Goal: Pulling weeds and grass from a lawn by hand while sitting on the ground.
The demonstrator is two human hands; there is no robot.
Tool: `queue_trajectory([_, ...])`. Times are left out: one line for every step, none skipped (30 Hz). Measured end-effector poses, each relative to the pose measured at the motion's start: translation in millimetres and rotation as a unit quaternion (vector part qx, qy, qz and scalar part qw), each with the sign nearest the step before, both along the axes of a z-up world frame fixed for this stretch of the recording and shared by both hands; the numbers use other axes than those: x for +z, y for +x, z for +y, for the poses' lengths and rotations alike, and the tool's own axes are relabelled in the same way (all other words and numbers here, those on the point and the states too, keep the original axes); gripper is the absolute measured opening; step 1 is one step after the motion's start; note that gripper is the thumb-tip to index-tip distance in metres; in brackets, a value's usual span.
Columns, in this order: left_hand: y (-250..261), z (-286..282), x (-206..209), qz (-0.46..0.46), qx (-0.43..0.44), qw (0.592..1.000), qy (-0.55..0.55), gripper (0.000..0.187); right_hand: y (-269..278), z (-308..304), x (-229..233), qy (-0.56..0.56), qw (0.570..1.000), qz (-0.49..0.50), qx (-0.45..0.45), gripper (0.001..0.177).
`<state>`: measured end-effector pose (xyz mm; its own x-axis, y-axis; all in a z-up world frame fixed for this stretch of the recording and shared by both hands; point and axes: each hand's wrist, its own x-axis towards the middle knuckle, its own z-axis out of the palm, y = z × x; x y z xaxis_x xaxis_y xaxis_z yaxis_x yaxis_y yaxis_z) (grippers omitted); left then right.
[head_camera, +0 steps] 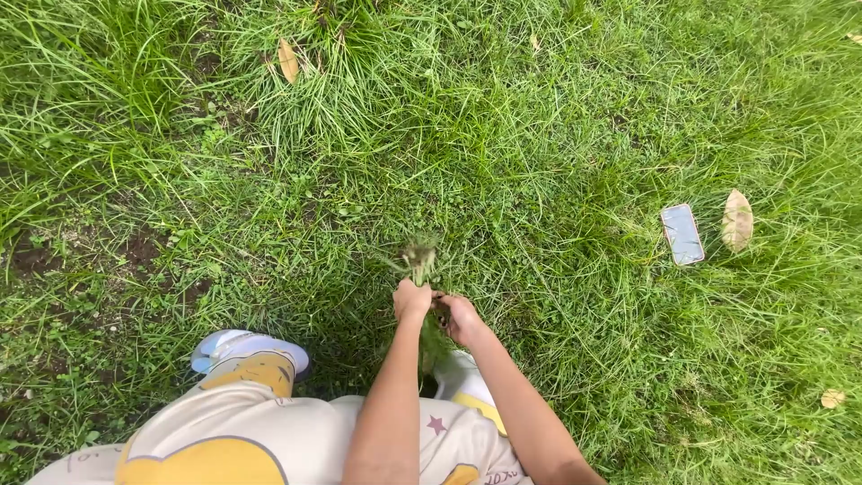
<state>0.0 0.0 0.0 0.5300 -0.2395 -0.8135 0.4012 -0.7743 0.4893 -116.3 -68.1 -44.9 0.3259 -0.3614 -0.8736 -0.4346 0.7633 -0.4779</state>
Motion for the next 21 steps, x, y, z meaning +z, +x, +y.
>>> queue_trajectory([-2.3, -1.5, -1.7, 0.0, 0.0, 1.0, 0.0, 0.043, -0.2, 2.1, 11.0, 0.0, 1.0, 0.0, 0.0, 0.013])
queue_trajectory([-4.6, -3.0, -3.3, 0.023, 0.037, 0.999, -0.028, 0.046, -0.4, 4.2, 22.1, -0.001, 1.0, -0.009, -0.006, 0.013])
queue_trajectory([-6.4, -3.3, -5.0, 0.045, 0.074, 0.995, -0.055, 0.049, -0.2, 7.6, 33.0, -0.002, 1.0, -0.019, -0.012, 0.015])
queue_trajectory([-3.8, -2.8, -13.9, 0.045, 0.073, 0.995, -0.055, 0.049, 3.2, 9.6, 45.8, -0.001, 1.0, -0.019, -0.013, 0.015])
queue_trajectory([-1.8, -3.3, -22.9, 0.034, 0.076, 0.995, -0.047, 0.052, 5.9, 10.7, 58.8, -0.002, 1.0, -0.027, -0.008, 0.017])
queue_trajectory([0.3, -3.6, -31.9, 0.024, 0.079, 0.996, -0.039, 0.056, 8.8, 11.9, 71.7, -0.003, 0.999, -0.035, -0.004, 0.019])
queue_trajectory([0.3, -3.6, -28.4, 0.024, 0.079, 0.996, -0.039, 0.056, 7.9, 10.5, 68.7, -0.003, 0.999, -0.035, -0.004, 0.019])
queue_trajectory([0.3, -3.4, -24.8, 0.025, 0.082, 0.996, -0.039, 0.057, 7.1, 9.4, 65.8, -0.02, 0.999, -0.035, 0.016, 0.023])
queue_trajectory([0.7, -2.8, -21.2, 0.026, 0.085, 0.995, -0.038, 0.058, 6.7, 8.4, 63.0, -0.035, 0.998, -0.035, 0.036, 0.028])
queue_trajectory([0.0, -2.0, -18.6, 0.026, 0.086, 0.995, -0.038, 0.058, 8.2, 8.9, 60.6, -0.035, 0.998, -0.035, 0.037, 0.028])
queue_trajectory([-1.3, -1.9, -16.0, 0.017, 0.058, 0.998, -0.031, 0.052, 9.0, 9.0, 58.4, -0.015, 1.0, -0.02, 0.018, 0.018])
queue_trajectory([-2.6, -1.8, -13.5, 0.007, 0.029, 0.999, -0.023, 0.046, 9.8, 9.0, 56.1, 0.005, 1.0, -0.006, -0.001, 0.012])
queue_trajectory([-4.2, -2.6, -10.0, 0.008, 0.029, 0.999, -0.023, 0.046, 10.0, 9.1, 51.2, 0.005, 1.0, -0.006, -0.001, 0.012])
queue_trajectory([-5.8, -3.4, -6.5, 0.003, -0.011, 1.0, -0.008, 0.049, 10.1, 9.1, 46.3, 0.011, 1.0, -0.003, -0.016, 0.012])
queue_trajectory([-7.3, -4.4, -3.0, -0.002, -0.051, 0.999, 0.007, 0.053, 10.3, 9.1, 41.4, 0.017, 0.999, 0.0, -0.031, 0.013])
queue_trajectory([-5.8, -3.4, 0.0, -0.001, -0.052, 0.999, 0.007, 0.053, 8.6, 6.3, 37.9, 0.018, 0.999, 0.0, -0.031, 0.013])
queue_trajectory([-5.1, -2.1, 3.0, 0.007, -0.036, 0.999, -0.003, 0.056, 6.1, 4.2, 34.4, 0.01, 1.0, 0.003, -0.015, 0.011])
queue_trajectory([-4.4, -1.2, 5.9, 0.015, -0.021, 1.0, -0.014, 0.06, 3.5, 1.8, 30.7, 0.003, 1.0, 0.007, 0.0, 0.009])
queue_trajectory([-7.7, -1.1, 21.9, 0.016, -0.024, 0.999, -0.013, 0.06, 3.3, 2.3, 32.6, 0.003, 1.0, 0.008, -0.002, 0.009])
queue_trajectory([-10.9, -1.3, 38.0, 0.05, 0.032, 0.997, -0.058, 0.069, 3.1, 2.6, 34.5, -0.003, 1.0, 0.015, -0.005, 0.012])
queue_trajectory([-12.7, -0.6, 54.1, 0.083, 0.088, 0.987, -0.102, 0.079, 4.4, 3.8, 36.0, -0.008, 1.0, 0.02, -0.008, 0.015])
